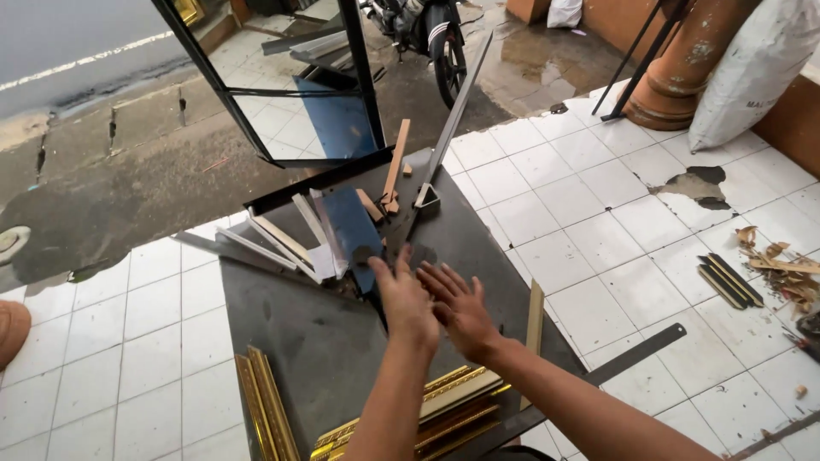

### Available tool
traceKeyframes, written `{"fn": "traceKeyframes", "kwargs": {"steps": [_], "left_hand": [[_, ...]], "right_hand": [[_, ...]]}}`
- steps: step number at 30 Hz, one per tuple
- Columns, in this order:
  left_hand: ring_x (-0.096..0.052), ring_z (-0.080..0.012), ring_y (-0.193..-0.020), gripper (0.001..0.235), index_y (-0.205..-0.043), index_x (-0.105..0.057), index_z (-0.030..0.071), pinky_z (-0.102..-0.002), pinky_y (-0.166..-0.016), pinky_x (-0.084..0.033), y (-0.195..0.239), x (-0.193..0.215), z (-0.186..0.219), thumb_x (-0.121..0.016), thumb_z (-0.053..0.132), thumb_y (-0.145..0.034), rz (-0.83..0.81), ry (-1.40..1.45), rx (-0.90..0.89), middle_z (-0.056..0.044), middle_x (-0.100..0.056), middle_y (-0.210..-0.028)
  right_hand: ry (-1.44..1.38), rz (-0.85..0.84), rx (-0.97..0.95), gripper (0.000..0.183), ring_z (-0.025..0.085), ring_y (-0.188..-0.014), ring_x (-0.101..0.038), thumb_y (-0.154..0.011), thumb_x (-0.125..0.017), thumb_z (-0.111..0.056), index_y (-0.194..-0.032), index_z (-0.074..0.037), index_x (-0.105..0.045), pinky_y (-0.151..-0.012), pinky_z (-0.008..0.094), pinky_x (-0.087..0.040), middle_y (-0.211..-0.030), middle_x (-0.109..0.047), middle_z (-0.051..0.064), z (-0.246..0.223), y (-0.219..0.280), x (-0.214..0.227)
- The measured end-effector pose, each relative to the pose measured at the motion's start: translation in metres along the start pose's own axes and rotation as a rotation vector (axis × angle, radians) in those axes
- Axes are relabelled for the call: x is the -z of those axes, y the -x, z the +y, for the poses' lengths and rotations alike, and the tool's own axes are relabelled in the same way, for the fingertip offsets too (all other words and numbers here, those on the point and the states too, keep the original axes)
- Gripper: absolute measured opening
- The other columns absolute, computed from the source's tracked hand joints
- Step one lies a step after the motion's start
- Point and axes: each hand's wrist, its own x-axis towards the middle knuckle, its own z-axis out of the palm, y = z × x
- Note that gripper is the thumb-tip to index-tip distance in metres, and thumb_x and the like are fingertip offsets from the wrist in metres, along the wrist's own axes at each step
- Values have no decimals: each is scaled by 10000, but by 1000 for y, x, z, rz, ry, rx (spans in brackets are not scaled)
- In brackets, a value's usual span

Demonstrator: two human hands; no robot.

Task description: Sorting and aligning gold-colored frame molding pieces on a miter cutting station in a workshop.

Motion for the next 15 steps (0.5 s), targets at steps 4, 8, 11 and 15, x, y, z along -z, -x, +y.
{"fn": "traceKeyframes", "kwargs": {"steps": [4,8,11,15], "left_hand": [[-160,-453,-1267,679,-1338,-311,74,-578,-1036,-135,51,47,13,-133,549,-887,-71,-338,-268,-184,-195,-1370],[-455,-309,-1148,431,-1204,-513,177,-511,-947,-360,33,132,-32,-410,433,-873,174,-984,-196,-91,-481,-1221],[-491,-212,-1069,291,-1100,-568,224,-443,-915,-336,40,190,-64,-497,304,-830,229,-1621,-260,25,-535,-1157],[-426,-216,-1138,329,-1183,-492,226,-588,-1040,-141,55,226,-74,-481,212,-854,215,-1838,-122,39,-467,-1230]], "right_hand": [[378,-167,-402,467,222,-1025,-547,-760,-512,-466,-1176,-255,-499,-882,452,-382,-1076,-604,-18,17,20,-20],[739,-663,-405,272,185,-1006,-533,-796,-571,-411,-1034,-279,-579,-871,463,-353,-989,-621,-85,11,37,-30],[807,-888,-461,371,236,-1156,-363,-848,-525,-385,-1199,-274,-480,-926,520,-259,-1214,-488,7,9,44,-41],[803,-914,-524,359,246,-1179,-349,-864,-493,-318,-1219,-279,-462,-935,546,-244,-1248,-461,15,16,51,-48]]}}
